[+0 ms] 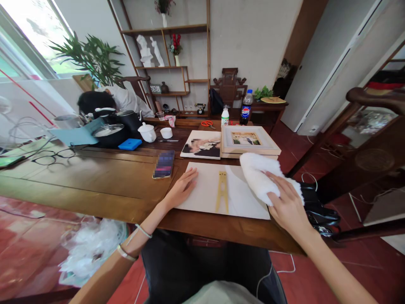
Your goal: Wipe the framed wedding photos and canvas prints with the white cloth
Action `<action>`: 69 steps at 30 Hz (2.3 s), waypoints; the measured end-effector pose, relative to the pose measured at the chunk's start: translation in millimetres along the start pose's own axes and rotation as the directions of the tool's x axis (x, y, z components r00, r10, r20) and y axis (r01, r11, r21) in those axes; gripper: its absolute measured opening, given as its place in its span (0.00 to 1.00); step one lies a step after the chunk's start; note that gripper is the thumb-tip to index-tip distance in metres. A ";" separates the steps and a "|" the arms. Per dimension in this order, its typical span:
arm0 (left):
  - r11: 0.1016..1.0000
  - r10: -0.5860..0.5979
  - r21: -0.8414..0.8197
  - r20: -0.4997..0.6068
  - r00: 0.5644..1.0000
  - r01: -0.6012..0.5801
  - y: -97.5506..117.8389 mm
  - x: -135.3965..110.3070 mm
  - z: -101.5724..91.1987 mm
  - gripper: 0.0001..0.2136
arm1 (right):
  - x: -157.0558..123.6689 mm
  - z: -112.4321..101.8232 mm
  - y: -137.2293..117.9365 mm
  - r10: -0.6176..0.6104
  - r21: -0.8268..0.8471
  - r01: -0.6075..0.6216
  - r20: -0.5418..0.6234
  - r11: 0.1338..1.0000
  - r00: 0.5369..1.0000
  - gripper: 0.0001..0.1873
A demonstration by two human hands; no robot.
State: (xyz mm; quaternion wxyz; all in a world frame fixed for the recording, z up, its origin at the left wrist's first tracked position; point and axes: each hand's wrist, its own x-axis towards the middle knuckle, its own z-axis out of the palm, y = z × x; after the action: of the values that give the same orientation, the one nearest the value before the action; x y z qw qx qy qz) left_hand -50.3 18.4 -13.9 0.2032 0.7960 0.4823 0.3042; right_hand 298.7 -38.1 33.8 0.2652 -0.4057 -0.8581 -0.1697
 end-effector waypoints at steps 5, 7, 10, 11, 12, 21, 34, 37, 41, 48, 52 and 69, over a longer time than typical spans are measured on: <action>0.999 -0.031 -0.006 -0.059 0.998 0.031 -0.6 4.5 1.2 0.20 | 14.4 13.0 13.8 -0.134 0.186 0.087 0.261 0.979 0.956 0.21; 0.999 -0.036 0.005 -0.088 0.995 0.037 -1.7 6.5 2.3 0.19 | 18.7 23.4 15.3 -0.136 0.250 0.066 0.275 0.966 0.952 0.19; 0.999 -0.033 0.009 -0.098 0.995 0.034 -5.0 8.7 3.8 0.20 | 25.6 34.3 15.5 -0.090 0.245 0.019 0.282 0.969 0.955 0.17; 0.999 -0.034 0.008 -0.092 0.995 0.035 -6.5 9.0 4.4 0.20 | 27.8 35.9 15.0 -0.079 0.228 0.010 0.297 0.974 0.952 0.17; 0.999 -0.038 0.008 -0.083 0.996 0.039 -8.0 8.9 5.0 0.21 | 29.3 36.5 14.1 -0.073 0.210 0.006 0.313 0.978 0.947 0.17; 0.998 -0.056 0.028 -0.067 0.996 0.058 -10.0 7.5 6.6 0.23 | -1.3 -12.0 -37.9 -0.159 0.313 0.022 0.418 0.950 0.894 0.23; 0.999 -0.033 -0.019 -0.075 0.997 0.032 -4.3 7.5 3.1 0.22 | 50.9 53.5 19.5 -0.077 0.238 -0.002 0.323 0.971 0.943 0.13; 0.999 -0.045 -0.030 -0.087 0.995 0.043 -4.2 7.1 3.7 0.22 | 45.8 45.4 8.1 -0.071 0.229 -0.007 0.330 0.973 0.941 0.16; 0.999 -0.049 -0.009 -0.086 0.995 0.048 -3.8 6.7 3.9 0.22 | 13.7 5.1 -31.2 -0.095 0.271 -0.022 0.412 0.962 0.906 0.22; 0.999 -0.019 0.028 -0.065 0.998 0.020 -7.2 7.7 4.6 0.23 | -9.6 -28.7 -51.7 -0.166 0.372 -0.018 0.455 0.928 0.875 0.22; 0.999 -0.009 0.040 -0.076 0.997 0.012 -7.7 7.6 4.5 0.23 | 20.0 9.0 -14.3 -0.111 0.309 -0.034 0.438 0.950 0.892 0.12; 0.999 0.000 0.042 -0.096 0.995 0.005 -10.5 8.3 7.1 0.23 | 4.0 -42.3 -52.8 -0.145 0.345 -0.100 0.616 0.933 0.775 0.18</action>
State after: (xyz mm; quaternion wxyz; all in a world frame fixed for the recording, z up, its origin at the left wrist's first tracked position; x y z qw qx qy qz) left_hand -49.4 30.4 -23.2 0.1631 0.7839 0.4989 0.3316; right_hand 268.5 -89.5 66.0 0.0291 -0.3732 -0.9178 0.1324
